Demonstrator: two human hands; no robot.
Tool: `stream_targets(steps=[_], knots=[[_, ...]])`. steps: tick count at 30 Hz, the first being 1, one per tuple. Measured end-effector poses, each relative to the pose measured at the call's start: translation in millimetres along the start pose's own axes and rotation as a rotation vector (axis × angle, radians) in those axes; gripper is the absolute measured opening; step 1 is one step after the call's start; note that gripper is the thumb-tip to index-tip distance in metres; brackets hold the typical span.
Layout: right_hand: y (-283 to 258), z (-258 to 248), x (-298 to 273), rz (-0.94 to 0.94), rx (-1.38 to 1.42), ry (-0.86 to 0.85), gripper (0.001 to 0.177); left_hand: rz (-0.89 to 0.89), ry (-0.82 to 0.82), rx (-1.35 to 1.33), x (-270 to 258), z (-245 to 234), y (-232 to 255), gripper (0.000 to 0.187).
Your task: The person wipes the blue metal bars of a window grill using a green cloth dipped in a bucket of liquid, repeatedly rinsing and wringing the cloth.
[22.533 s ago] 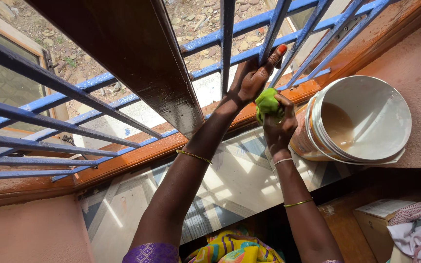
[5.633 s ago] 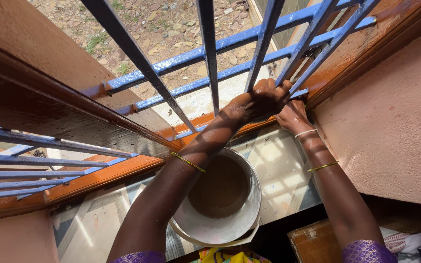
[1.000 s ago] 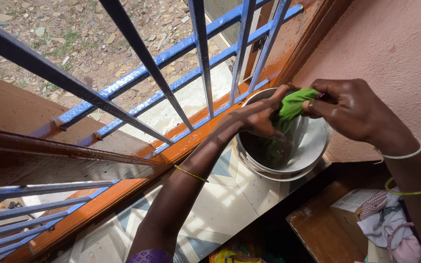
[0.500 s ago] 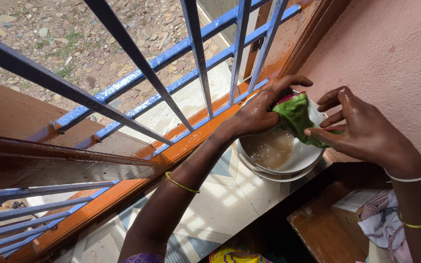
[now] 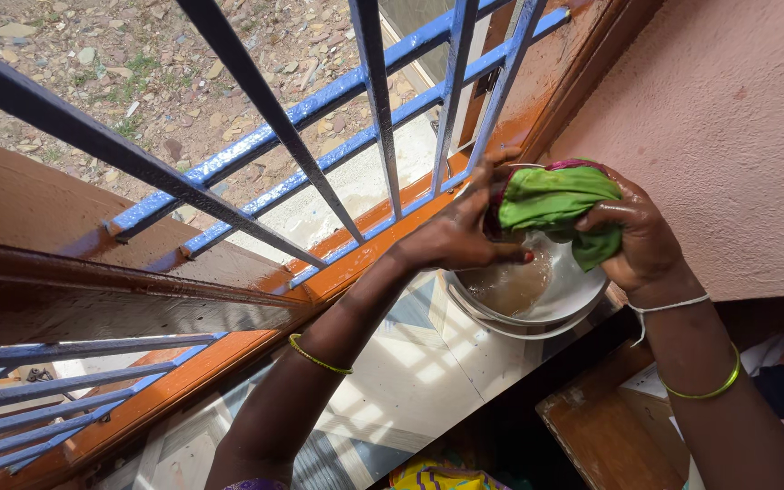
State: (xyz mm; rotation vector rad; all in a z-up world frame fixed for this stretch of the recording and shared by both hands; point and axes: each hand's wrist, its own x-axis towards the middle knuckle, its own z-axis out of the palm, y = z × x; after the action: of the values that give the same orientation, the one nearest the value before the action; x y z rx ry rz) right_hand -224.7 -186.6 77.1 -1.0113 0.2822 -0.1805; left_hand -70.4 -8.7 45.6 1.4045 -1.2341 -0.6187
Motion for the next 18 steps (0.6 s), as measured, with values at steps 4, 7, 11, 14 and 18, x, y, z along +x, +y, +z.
stream_targets(steps=[4,7,11,14,18], knots=[[17.9,10.9,10.6,0.030,0.256,0.172,0.050,0.010,0.042,0.161,4.3,28.8,2.8,0.160],[27.7,22.0,11.0,-0.014,0.292,0.066,0.047,-0.105,-0.003,0.075,16.1,44.0,-13.6,0.140],[16.1,28.2,-2.5,-0.077,-0.785,0.144,0.054,-0.174,0.061,0.042,26.7,30.0,-38.6,0.099],[-5.8,30.7,-17.3,-0.308,-1.290,0.141,0.041,-0.293,0.157,0.059,22.2,11.0,-31.8,0.101],[-23.1,38.1,-22.9,-0.665,-1.397,-0.025,0.064,-0.520,-0.166,-0.039,27.0,11.4,-8.5,0.044]])
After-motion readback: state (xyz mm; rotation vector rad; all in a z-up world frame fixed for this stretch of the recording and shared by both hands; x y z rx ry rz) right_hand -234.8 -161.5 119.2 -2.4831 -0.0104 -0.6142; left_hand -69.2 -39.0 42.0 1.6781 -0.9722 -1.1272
